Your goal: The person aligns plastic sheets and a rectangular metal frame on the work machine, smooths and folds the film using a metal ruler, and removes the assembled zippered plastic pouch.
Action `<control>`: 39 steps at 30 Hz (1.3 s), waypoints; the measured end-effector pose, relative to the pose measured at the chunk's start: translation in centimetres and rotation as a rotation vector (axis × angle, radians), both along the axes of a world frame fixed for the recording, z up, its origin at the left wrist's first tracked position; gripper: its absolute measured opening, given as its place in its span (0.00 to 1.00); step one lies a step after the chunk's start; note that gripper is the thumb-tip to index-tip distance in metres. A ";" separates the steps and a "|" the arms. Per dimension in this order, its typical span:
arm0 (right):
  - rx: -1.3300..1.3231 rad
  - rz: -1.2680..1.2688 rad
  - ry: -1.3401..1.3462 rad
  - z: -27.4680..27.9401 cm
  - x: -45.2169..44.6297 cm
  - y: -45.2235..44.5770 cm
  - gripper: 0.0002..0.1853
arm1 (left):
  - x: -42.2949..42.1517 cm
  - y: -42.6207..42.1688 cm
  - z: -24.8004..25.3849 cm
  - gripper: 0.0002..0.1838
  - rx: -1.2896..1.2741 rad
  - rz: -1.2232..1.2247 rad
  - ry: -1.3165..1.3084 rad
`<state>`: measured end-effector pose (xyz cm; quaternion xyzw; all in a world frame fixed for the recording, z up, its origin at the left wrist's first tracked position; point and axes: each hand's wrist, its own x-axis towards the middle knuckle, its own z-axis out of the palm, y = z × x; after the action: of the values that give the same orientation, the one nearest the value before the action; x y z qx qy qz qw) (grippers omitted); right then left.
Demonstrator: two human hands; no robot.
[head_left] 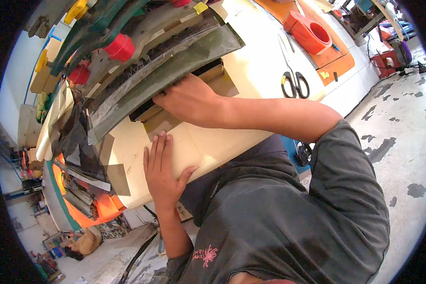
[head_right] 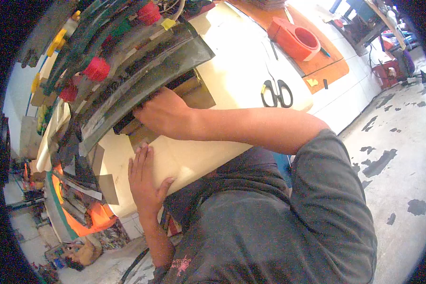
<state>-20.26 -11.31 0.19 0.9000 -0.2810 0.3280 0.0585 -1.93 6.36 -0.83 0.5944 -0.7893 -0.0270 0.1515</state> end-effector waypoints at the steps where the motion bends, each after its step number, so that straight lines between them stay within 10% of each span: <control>1: 0.009 -0.003 0.011 0.0 0.0 0.0 0.13 | 0.0 0.0 0.0 0.51 0.001 -0.001 -0.002; 29: 0.191 0.021 0.046 0.0 -3.3 2.7 0.33 | 0.1 0.4 -0.1 0.47 -0.074 0.031 0.046; 39: 0.211 0.034 0.013 0.0 -5.5 6.3 0.24 | 0.4 0.7 -1.0 0.41 -0.157 0.010 0.072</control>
<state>-25.80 -4.99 0.17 0.9079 -0.2984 0.2917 -0.0404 -1.54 7.10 -1.80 0.5834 -0.7800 0.0141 0.2260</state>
